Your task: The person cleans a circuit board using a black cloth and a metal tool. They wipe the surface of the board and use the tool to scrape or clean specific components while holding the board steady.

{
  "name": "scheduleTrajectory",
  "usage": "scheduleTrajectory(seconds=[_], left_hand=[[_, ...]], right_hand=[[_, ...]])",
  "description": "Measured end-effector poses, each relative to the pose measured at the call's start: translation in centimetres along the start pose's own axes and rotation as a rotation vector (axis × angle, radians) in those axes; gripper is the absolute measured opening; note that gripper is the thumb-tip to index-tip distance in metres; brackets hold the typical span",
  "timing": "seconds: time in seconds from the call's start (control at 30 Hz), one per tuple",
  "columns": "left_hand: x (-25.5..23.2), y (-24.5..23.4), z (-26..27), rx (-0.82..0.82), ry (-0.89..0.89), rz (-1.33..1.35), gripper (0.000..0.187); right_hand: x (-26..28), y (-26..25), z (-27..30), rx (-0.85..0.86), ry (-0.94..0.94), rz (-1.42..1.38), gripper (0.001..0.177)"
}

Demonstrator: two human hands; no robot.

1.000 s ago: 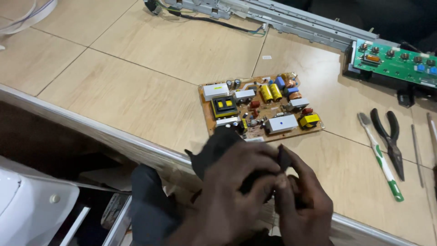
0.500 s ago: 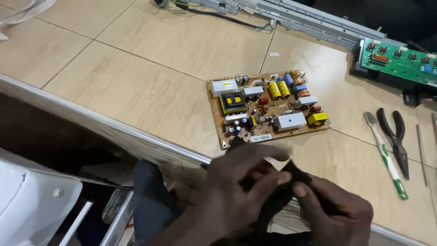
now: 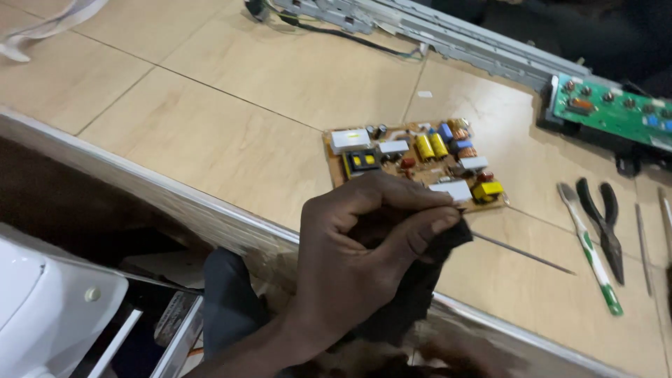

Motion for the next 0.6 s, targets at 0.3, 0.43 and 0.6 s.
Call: scheduleTrajectory(seconds=[0.3,0.43,0.6], left_hand=[[0.8,1.4,4.0,0.239,0.064,-0.017,0.011],[1.4,-0.6,3.4,0.116,0.439,-0.368,0.011],[3.1,-1.9,3.0,0.255,0.524,-0.435,0.024]], right_hand=[[2.7,0.3,6.7,-0.284,0.046,0.019,0.023],[2.1,-0.8,5.4,-0.164,-0.022,0.043,0.028],[2.2,-1.0,3.7,0.062,0.151,0.036,0.013]])
Point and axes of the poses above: each hand's wrist, its own z-axis away from the middle knuckle, its own y-axis out of the palm, x = y × z, the point moved 1 cm from there along -z, towards the middle knuckle, and after that the axes turned 6 degrees about -y, right-handed, at the moved point
